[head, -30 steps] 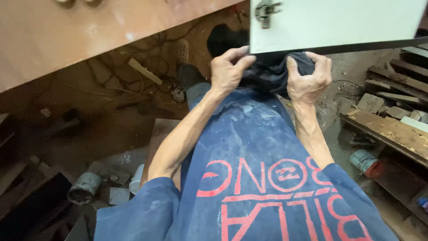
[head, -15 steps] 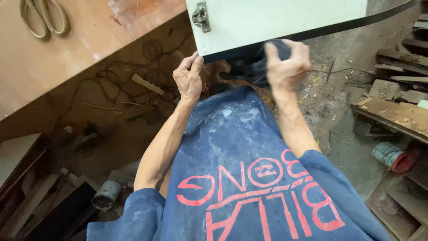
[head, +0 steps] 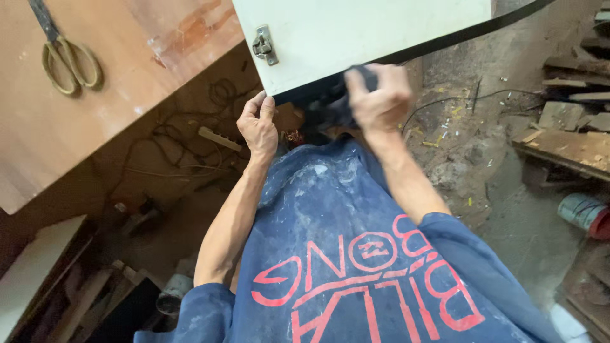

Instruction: The person applies black edge banding to the edges of a white cabinet door. They wipe the edges with a cloth, press the banding into place, and trim the excess with shears. The person also wipes a blue metal strip with a cloth.

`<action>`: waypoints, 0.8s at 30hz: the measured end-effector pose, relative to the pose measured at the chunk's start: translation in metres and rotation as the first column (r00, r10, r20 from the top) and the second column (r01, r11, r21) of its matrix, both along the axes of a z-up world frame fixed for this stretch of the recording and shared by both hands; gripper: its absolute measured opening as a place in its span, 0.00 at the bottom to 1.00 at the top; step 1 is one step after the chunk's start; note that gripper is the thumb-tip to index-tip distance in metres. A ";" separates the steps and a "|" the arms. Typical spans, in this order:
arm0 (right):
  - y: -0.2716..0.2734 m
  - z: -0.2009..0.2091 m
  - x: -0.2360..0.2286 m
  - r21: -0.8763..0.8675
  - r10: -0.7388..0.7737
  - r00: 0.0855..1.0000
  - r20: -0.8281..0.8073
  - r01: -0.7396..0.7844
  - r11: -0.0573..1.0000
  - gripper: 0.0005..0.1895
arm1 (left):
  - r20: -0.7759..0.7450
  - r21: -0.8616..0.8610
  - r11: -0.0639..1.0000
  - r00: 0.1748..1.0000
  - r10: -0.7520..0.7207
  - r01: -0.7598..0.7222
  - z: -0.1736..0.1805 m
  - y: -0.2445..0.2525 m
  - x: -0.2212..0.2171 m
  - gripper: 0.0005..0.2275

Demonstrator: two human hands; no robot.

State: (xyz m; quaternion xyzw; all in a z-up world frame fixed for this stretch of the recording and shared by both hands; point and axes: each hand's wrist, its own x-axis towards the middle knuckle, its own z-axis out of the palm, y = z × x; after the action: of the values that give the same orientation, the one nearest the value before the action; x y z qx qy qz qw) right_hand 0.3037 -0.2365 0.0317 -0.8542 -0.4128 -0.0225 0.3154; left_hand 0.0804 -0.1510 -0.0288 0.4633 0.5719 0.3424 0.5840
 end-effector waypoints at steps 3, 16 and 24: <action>-0.014 -0.009 0.037 -0.039 -0.182 0.982 -0.046 0.180 0.983 0.19 | 0.000 0.036 0.999 0.999 -0.033 0.033 -0.001 0.004 -0.001 0.13; 0.017 -0.020 -0.084 0.041 0.108 0.994 0.011 -0.108 0.993 0.17 | -0.079 0.032 0.996 0.994 -0.077 0.080 -0.003 0.007 -0.004 0.13; 0.000 0.003 -0.034 0.055 -0.043 0.996 -0.083 0.047 0.997 0.16 | 0.025 0.000 0.996 0.996 -0.085 0.085 -0.011 0.009 -0.006 0.11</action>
State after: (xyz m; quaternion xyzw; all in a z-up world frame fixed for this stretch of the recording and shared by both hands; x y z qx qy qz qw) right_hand 0.2696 -0.2366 0.0347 -0.8542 -0.3794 -0.0063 0.3554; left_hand 0.0742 -0.1420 -0.0395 0.4825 0.5444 0.3228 0.6055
